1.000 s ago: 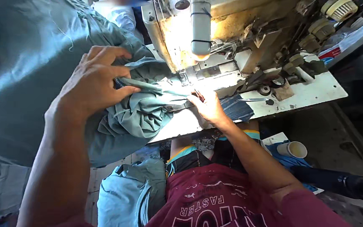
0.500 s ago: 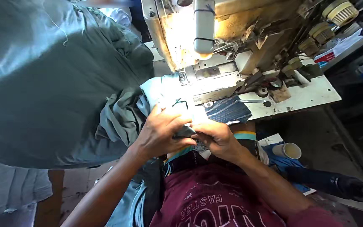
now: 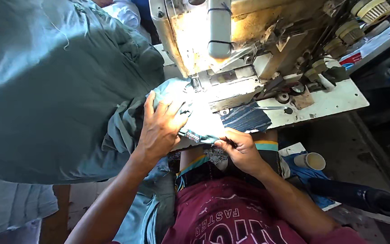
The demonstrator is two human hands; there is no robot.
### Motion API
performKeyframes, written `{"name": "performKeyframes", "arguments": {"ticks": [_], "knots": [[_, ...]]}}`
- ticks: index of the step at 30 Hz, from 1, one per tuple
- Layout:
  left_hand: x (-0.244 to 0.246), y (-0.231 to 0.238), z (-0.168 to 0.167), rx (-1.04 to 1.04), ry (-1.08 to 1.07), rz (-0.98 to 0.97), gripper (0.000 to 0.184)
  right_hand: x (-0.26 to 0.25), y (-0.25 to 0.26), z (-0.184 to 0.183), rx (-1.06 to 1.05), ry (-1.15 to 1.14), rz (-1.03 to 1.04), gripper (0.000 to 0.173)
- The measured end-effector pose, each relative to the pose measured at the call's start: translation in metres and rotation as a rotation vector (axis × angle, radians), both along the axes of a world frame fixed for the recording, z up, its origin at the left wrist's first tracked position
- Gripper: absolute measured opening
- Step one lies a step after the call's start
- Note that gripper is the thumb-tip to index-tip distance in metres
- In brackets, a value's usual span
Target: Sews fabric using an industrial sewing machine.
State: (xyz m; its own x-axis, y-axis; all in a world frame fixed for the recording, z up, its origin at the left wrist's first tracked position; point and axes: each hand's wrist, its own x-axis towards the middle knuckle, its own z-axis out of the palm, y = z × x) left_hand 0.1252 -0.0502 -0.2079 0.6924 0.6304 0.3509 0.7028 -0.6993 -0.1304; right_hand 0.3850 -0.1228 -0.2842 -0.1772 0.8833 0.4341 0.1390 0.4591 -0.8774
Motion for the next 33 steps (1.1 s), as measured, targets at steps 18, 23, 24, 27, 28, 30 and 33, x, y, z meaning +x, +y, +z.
{"name": "performKeyframes", "arguments": {"ticks": [18, 23, 24, 27, 28, 30, 33], "knots": [[-0.016, 0.027, 0.060, -0.105, -0.036, 0.072, 0.026, -0.025, 0.075, 0.017, 0.030, 0.021, -0.023, 0.008], [-0.005, 0.016, 0.016, -0.101, -0.110, -0.053, 0.040, -0.019, 0.059, 0.008, 0.156, -0.253, -0.065, 0.012], [-0.004, 0.019, 0.007, -0.109, -0.066, -0.040, 0.049, -0.018, 0.055, 0.005, 0.168, -0.259, -0.074, 0.013], [-0.004, 0.028, -0.013, -0.046, -0.115, -0.018, 0.035, -0.017, 0.047, 0.004, 0.148, -0.190, -0.072, 0.012], [-0.005, 0.030, -0.014, -0.019, -0.146, -0.012, 0.030, -0.017, 0.045, 0.005, 0.146, -0.171, -0.080, 0.012], [-0.004, 0.029, -0.012, 0.001, -0.169, 0.002, 0.027, -0.018, 0.042, 0.008, 0.147, -0.165, -0.098, 0.011], [-0.001, 0.029, -0.009, -0.004, -0.171, 0.024, 0.025, -0.020, 0.043, 0.011, 0.128, -0.144, -0.114, 0.010]]}}
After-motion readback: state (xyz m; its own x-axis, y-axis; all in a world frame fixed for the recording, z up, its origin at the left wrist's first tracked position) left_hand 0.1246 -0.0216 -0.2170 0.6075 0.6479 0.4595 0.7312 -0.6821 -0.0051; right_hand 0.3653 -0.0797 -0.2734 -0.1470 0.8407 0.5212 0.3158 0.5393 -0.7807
